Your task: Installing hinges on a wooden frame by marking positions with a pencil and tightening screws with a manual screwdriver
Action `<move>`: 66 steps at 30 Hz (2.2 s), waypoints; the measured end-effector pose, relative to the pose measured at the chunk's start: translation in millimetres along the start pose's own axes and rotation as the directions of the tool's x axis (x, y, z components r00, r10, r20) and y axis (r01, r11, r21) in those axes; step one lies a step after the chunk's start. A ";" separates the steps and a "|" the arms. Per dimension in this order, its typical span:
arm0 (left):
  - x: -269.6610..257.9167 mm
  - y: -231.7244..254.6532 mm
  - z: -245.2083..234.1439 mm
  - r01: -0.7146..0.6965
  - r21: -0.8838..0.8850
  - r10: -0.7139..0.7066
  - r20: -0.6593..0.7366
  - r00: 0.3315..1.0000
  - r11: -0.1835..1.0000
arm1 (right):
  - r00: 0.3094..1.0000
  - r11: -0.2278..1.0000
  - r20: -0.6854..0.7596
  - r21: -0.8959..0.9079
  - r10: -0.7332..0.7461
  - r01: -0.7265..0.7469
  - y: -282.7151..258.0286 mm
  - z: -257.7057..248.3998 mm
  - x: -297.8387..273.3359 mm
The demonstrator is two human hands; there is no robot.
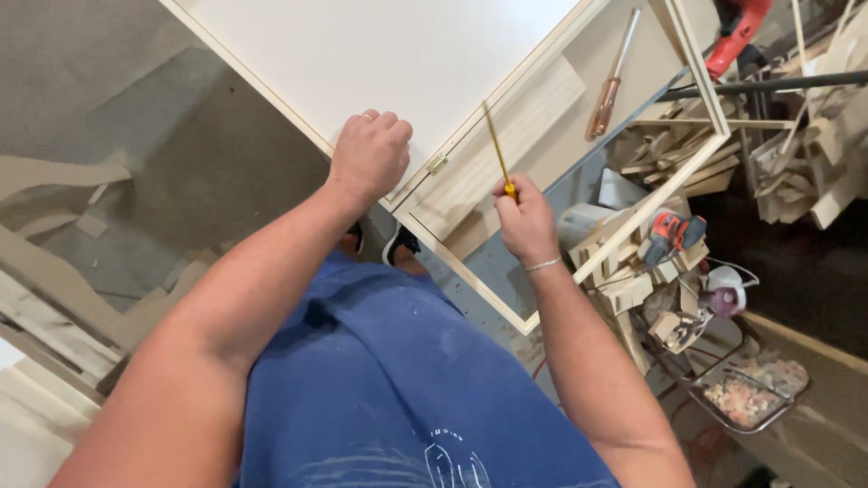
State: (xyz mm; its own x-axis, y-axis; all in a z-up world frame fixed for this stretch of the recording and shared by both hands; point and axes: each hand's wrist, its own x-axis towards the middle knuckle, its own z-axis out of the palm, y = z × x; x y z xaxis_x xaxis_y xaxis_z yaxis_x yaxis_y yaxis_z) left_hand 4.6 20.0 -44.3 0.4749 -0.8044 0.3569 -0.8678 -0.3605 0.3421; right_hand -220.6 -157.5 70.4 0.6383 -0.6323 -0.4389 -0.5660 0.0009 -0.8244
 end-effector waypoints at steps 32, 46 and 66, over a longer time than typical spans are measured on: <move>-49.9 93.9 -31.2 0.228 0.039 -0.210 -0.269 0.940 0.973 | 0.803 0.387 0.475 -0.708 -0.360 0.592 -10.6 34.9 78.2; -52.2 92.0 -29.3 0.203 0.042 -0.184 -0.273 0.944 0.978 | 0.845 0.518 0.475 -0.672 -0.247 0.529 -15.2 29.5 84.2; -53.7 86.7 -30.7 0.227 0.004 -0.217 -0.283 0.934 0.974 | 0.938 0.682 0.293 -0.649 -0.186 0.338 -66.9 -57.3 17.7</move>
State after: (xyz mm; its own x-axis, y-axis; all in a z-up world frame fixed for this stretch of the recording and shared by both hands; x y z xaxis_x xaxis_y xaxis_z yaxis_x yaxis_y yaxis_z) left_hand -91.7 46.4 -7.1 0.6731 -0.5399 0.5054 -0.7379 -0.5356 0.4106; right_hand -201.3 -213.2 138.2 0.8569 -0.3665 -0.3625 -0.5087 -0.7156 -0.4787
